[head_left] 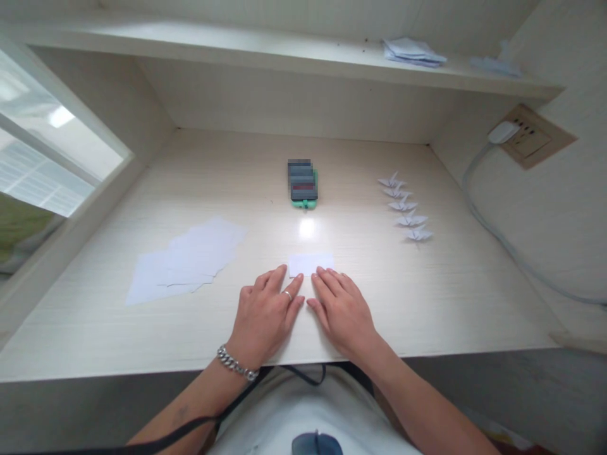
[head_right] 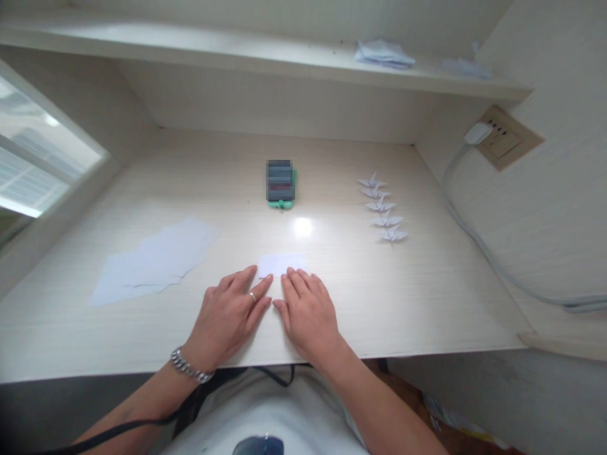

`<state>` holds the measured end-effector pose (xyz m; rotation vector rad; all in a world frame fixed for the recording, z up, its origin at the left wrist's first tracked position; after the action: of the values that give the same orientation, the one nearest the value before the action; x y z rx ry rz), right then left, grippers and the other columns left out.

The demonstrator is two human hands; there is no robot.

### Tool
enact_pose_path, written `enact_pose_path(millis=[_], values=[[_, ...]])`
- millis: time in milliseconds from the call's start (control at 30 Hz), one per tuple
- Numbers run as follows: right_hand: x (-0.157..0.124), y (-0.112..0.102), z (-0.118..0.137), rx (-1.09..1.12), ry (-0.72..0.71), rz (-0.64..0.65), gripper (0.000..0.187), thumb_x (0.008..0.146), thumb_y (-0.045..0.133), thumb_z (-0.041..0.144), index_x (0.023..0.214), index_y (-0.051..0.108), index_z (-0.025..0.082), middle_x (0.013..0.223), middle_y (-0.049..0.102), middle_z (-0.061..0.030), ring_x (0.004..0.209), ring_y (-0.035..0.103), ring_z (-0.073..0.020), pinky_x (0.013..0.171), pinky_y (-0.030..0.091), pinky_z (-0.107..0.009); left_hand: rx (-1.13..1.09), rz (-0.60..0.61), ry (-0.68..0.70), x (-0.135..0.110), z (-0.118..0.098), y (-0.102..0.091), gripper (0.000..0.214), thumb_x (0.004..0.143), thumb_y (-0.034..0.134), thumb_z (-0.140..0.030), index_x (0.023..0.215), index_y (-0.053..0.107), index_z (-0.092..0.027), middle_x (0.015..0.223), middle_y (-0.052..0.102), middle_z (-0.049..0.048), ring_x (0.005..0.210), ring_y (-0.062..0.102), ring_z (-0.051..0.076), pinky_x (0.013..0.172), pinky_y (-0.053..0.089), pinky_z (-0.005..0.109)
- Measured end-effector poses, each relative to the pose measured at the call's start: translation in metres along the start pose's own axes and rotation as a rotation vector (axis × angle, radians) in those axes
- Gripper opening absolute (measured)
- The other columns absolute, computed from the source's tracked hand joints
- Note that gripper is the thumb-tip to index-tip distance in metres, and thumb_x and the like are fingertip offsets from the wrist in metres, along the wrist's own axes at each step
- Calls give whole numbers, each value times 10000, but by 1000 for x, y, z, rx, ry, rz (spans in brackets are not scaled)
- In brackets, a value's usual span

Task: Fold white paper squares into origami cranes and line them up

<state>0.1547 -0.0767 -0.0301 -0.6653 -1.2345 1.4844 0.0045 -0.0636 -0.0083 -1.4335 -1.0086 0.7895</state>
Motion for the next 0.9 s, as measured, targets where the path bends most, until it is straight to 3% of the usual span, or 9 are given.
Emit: enact_pose_path(millis=[167, 300, 367, 433, 500, 667, 900], values=[[0, -1, 1, 4, 10, 20, 476, 947, 444, 386, 1361, 481, 153, 1417, 497, -108, 1285, 437, -292, 1080, 336, -479, 44, -31, -56, -10, 16, -6, 364, 938, 430, -384, 1265, 579, -327, 1330, 519, 104, 1120, 505, 303, 793, 480, 435], [1, -2, 2, 6, 15, 6, 472, 936, 463, 385, 1351, 493, 164, 1404, 505, -116, 1260, 442, -303, 1066, 342, -479, 1, -68, -58, -7, 16, -7, 327, 926, 469, -358, 1212, 616, -300, 1295, 540, 115, 1108, 510, 303, 821, 489, 460], [2, -1, 3, 5, 16, 3, 462, 941, 449, 382, 1345, 499, 164, 1403, 506, -114, 1259, 435, -308, 1067, 335, -483, -61, -144, -37, 2, 12, -6, 284, 919, 490, -311, 1135, 655, -230, 1290, 552, 132, 1125, 505, 293, 878, 477, 468], [2, 0, 3, 9, 16, 6, 459, 945, 436, 380, 1345, 498, 163, 1403, 505, -113, 1261, 428, -310, 1068, 329, -484, -139, -186, 72, 13, 4, -2, 280, 911, 505, -249, 1149, 645, -199, 1296, 571, 124, 1180, 477, 277, 954, 445, 459], [3, 0, 3, 23, 14, 12, 472, 942, 439, 382, 1354, 486, 158, 1404, 502, -119, 1259, 426, -309, 1068, 327, -484, -206, -179, 192, 24, -3, 1, 260, 907, 512, -220, 1121, 657, -202, 1166, 658, 99, 1136, 511, 249, 955, 449, 431], [0, -9, -10, 69, -10, 37, 558, 897, 519, 410, 1370, 457, 120, 1437, 459, -146, 1299, 400, -309, 1072, 330, -466, -166, -83, 275, 39, -6, -2, 240, 931, 474, -215, 1052, 678, -183, 1049, 706, 84, 967, 596, 205, 889, 473, 380], [-10, -23, -42, 40, -31, 25, 506, 896, 525, 384, 1334, 496, 133, 1417, 488, -139, 1284, 439, -307, 1047, 366, -476, -33, 13, 247, 45, -9, -10, 266, 946, 427, -219, 884, 682, -173, 807, 680, 75, 831, 587, 191, 782, 475, 327]])
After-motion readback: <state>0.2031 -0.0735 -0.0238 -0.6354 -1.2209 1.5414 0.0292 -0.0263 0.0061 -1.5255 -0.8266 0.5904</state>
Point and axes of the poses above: each hand's wrist, its own x-axis towards the middle knuckle, its own y-axis out of the palm, z = x × y, the point moved 4 cm from there along x, towards the middle knuckle
